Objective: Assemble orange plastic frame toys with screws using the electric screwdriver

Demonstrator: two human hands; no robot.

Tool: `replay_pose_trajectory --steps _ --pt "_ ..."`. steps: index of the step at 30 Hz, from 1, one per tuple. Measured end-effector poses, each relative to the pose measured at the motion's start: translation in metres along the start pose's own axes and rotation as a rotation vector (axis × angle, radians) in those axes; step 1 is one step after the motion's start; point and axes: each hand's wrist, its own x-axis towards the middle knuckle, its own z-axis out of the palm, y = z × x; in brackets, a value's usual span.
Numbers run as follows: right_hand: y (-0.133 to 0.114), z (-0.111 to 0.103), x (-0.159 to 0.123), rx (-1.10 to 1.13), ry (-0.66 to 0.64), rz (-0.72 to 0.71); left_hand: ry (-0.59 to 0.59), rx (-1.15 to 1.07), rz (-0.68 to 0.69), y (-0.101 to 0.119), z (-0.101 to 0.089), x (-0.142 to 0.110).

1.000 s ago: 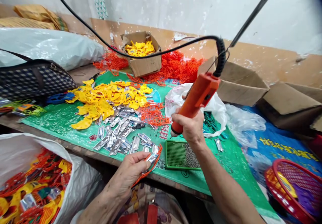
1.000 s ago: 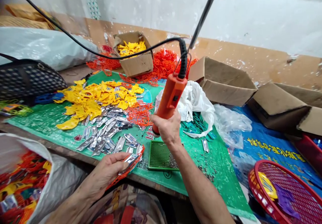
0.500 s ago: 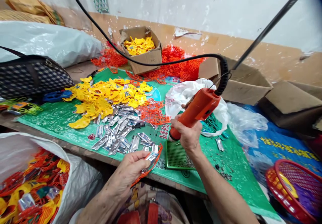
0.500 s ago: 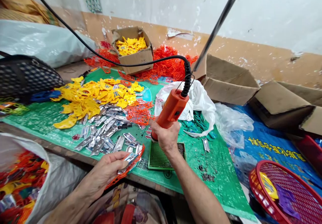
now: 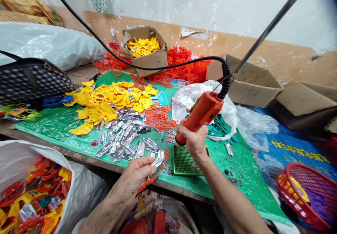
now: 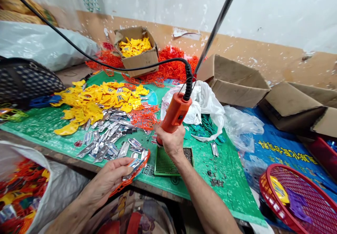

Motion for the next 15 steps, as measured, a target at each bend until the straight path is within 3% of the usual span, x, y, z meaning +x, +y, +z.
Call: replay_pose_trajectory --steps 15 --pt "-0.0053 -0.0034 0.0027 0.083 -0.008 -0.026 -0.010 -0.004 0.034 0.0046 0.0094 -0.0028"
